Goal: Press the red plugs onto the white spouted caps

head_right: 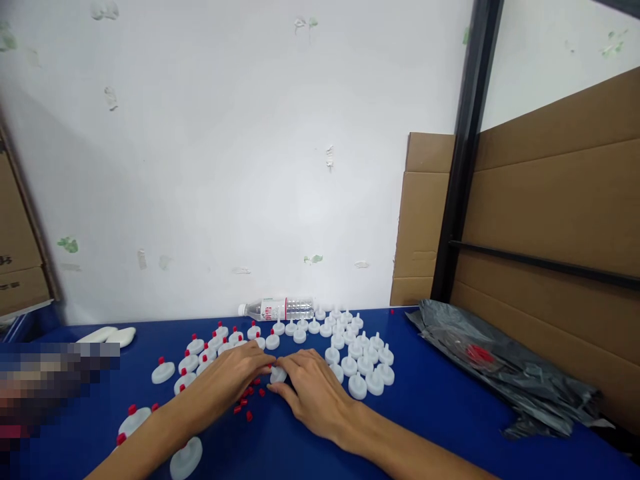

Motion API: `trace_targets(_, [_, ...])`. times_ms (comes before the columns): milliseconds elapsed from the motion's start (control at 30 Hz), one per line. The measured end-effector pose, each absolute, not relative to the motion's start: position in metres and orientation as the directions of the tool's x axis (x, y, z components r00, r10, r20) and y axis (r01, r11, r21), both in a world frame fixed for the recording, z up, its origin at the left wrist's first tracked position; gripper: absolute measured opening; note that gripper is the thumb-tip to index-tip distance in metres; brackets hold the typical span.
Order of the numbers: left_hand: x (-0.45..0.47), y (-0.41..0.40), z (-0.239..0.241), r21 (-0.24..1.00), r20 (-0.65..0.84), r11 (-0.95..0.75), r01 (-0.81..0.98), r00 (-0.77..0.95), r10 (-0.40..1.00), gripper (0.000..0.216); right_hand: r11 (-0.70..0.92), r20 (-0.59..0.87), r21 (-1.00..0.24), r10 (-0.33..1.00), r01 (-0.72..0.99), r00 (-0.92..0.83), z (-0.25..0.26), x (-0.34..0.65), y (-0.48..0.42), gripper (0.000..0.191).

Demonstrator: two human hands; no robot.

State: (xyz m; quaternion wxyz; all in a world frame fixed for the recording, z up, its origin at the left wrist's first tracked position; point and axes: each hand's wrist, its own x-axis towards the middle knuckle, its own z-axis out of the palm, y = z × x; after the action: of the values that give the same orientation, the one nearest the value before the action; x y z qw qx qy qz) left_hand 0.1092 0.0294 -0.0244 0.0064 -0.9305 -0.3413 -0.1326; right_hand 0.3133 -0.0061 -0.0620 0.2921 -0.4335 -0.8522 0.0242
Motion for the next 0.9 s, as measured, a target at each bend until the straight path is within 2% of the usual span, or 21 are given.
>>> trace_targets(200, [0.106,0.037,-0.034,0.059,0.288,-0.790,0.610,0.748,0.599,0.026,0.617,0.497,-0.323,0.756,0.718,-0.426,-0.061,0.314,-0.005,0.024])
trace_targets(467, [0.106,0.029,-0.022,0.227,0.378,-0.780,0.584,0.685,0.623,0.034,0.699,0.704,-0.443,0.659,0.561,-0.265,-0.060,0.318,-0.004,0.035])
trace_targets(767, [0.112,0.024,-0.024,0.284,0.359,-0.769,0.572,0.680,0.639,0.040,0.697,0.737,-0.341,0.615,0.631,-0.280,-0.068,0.320,-0.002,0.037])
trace_targets(900, [0.115,0.018,-0.022,0.258,0.321,-0.741,0.620,0.669,0.671,0.039,0.720,0.754,-0.297,0.580,0.628,-0.309,-0.069,0.321,-0.003,0.040])
